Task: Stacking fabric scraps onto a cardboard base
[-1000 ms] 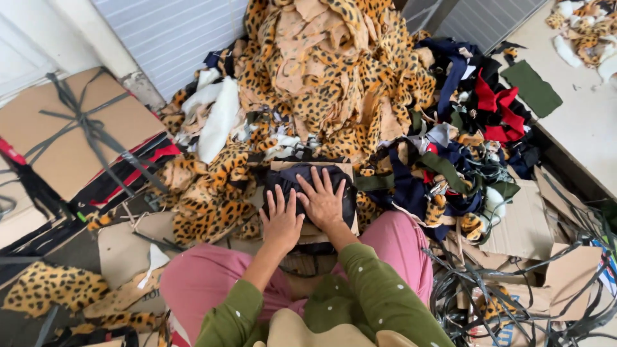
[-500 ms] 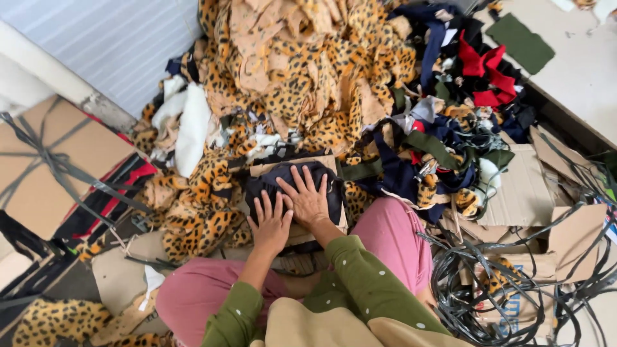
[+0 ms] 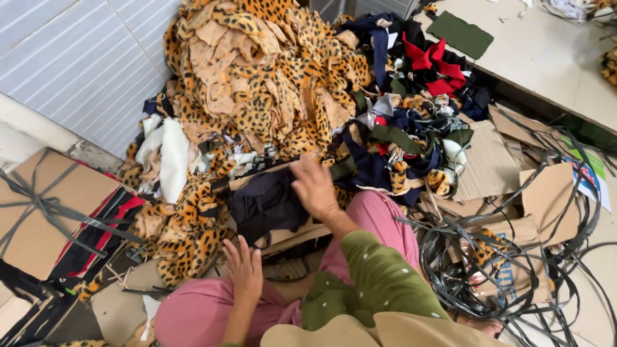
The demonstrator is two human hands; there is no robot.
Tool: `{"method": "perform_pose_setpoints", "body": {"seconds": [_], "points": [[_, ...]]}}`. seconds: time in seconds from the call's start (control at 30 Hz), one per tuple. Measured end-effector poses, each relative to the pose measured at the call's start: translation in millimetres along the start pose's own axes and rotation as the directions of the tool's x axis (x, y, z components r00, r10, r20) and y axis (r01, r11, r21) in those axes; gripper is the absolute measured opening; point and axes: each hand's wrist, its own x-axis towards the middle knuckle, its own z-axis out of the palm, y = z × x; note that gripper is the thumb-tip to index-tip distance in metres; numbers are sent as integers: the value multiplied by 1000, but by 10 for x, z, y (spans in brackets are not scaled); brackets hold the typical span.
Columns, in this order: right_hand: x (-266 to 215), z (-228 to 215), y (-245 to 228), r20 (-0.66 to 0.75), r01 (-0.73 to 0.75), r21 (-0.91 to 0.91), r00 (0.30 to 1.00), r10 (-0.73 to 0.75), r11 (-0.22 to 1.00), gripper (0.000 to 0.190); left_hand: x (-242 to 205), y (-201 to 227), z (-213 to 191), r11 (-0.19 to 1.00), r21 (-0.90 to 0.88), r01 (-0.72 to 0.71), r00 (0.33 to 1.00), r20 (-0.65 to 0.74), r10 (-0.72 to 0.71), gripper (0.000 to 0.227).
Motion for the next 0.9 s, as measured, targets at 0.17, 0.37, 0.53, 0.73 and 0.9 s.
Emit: {"method": "perform_pose_setpoints", "body": {"seconds": [0.17, 0.37, 0.53, 0.73, 0.9], "points": [[156, -798, 866, 674, -309, -441, 506, 539, 842, 62, 33, -80, 82, 1000, -13, 4, 997, -73, -5, 70], [-569, -1419, 1851, 491, -378, -676, 410, 769, 633, 51, 79, -190, 182, 998, 11, -57, 984, -171, 58, 68], [-455, -1418, 2039, 509, -375, -694, 349, 787, 615, 52, 87, -81, 140, 999, -26, -42, 988, -153, 38, 66], [-6, -707, 2010, 229, -376, -543, 794, 563, 751, 39, 36, -118, 45, 974, -172, -145, 965, -241, 102, 63], [78, -431, 2218, 352, -461, -492, 671, 652, 739, 59, -25, -88, -62, 969, -179, -169, 964, -235, 124, 61]]}}
